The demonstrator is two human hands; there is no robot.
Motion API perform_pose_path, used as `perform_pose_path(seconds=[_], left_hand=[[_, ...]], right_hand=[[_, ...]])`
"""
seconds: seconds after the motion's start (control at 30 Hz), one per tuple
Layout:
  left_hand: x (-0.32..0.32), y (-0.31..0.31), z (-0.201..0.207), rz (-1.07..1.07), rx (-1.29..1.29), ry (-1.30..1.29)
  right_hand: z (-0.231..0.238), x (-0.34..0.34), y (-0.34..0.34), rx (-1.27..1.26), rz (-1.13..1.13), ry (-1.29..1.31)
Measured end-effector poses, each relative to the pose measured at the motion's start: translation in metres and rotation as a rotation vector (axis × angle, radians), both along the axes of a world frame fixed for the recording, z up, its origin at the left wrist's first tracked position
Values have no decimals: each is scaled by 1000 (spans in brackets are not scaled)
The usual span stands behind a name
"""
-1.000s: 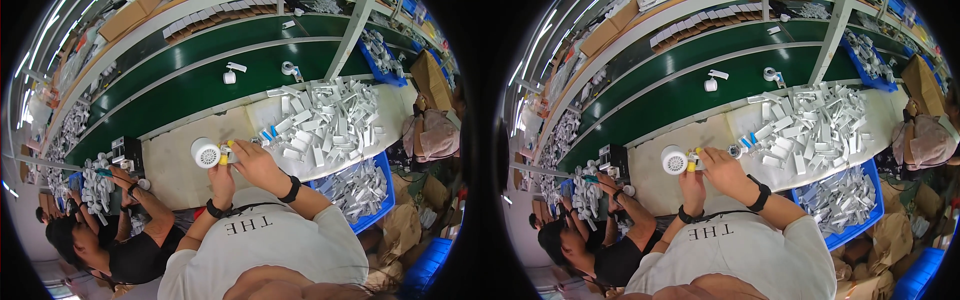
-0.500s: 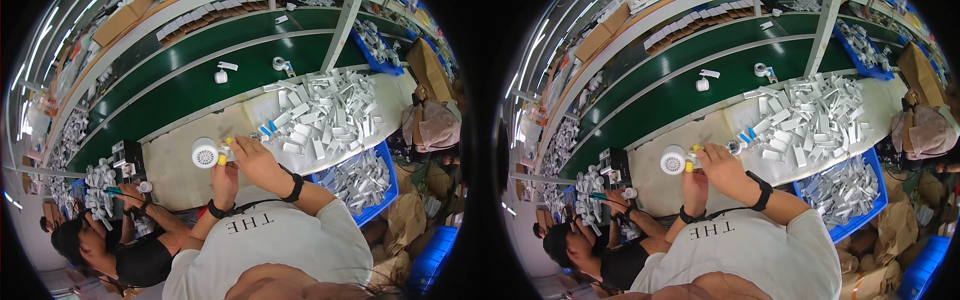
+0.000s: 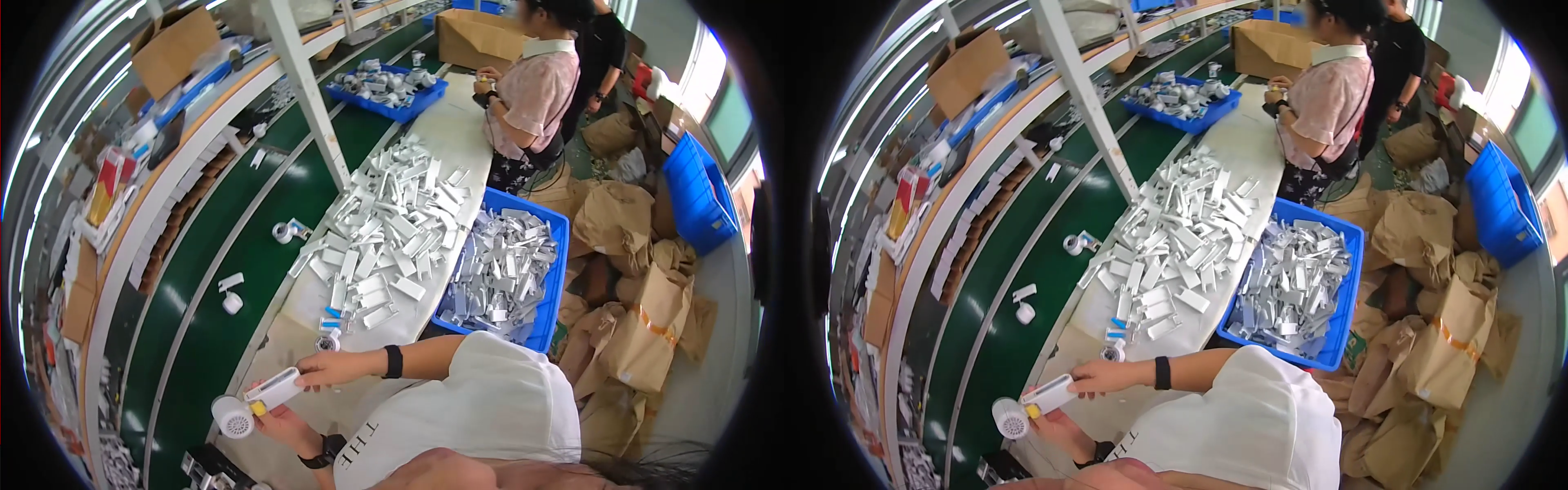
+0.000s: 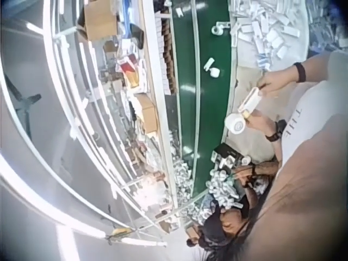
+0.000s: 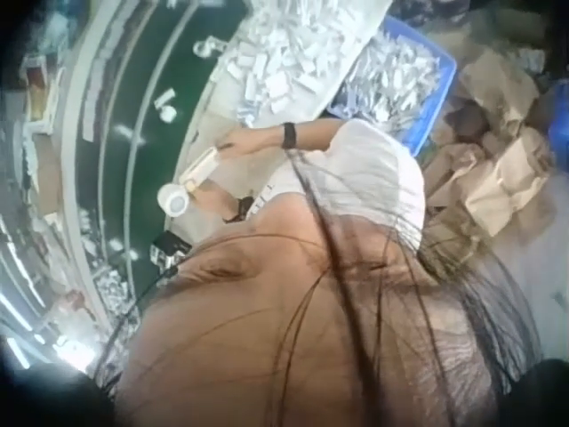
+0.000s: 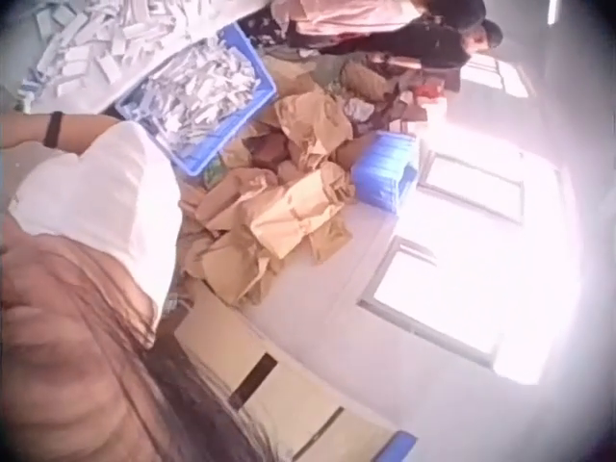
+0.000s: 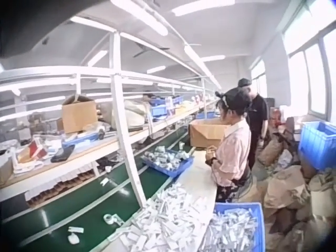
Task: Assembling white LED bulb components and placing them onto a conveyor belt in a factory setting.
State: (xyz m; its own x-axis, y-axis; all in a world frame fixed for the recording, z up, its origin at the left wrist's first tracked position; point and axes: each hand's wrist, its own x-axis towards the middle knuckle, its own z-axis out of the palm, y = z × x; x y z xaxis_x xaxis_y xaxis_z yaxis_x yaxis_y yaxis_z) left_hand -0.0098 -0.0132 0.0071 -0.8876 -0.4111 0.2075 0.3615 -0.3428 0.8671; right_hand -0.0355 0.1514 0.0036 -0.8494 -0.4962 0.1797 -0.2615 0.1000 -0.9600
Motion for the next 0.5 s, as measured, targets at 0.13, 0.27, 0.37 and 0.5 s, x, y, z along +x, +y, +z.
perform_pose_path(seconds=[0.13, 0.27, 0.37, 0.5], left_hand=[[-10, 7, 3, -53, 68, -35], [-17, 15, 11, -75, 25, -7], [-21, 16, 16, -94, 140, -5], [-43, -3, -5, -103, 155, -20]], right_hand=[[6, 0, -6, -121, 20, -38], [17, -4, -4, -154, -39, -117], [18, -12, -10, -154, -123, 72], [-18, -42, -22, 9, -186, 400]])
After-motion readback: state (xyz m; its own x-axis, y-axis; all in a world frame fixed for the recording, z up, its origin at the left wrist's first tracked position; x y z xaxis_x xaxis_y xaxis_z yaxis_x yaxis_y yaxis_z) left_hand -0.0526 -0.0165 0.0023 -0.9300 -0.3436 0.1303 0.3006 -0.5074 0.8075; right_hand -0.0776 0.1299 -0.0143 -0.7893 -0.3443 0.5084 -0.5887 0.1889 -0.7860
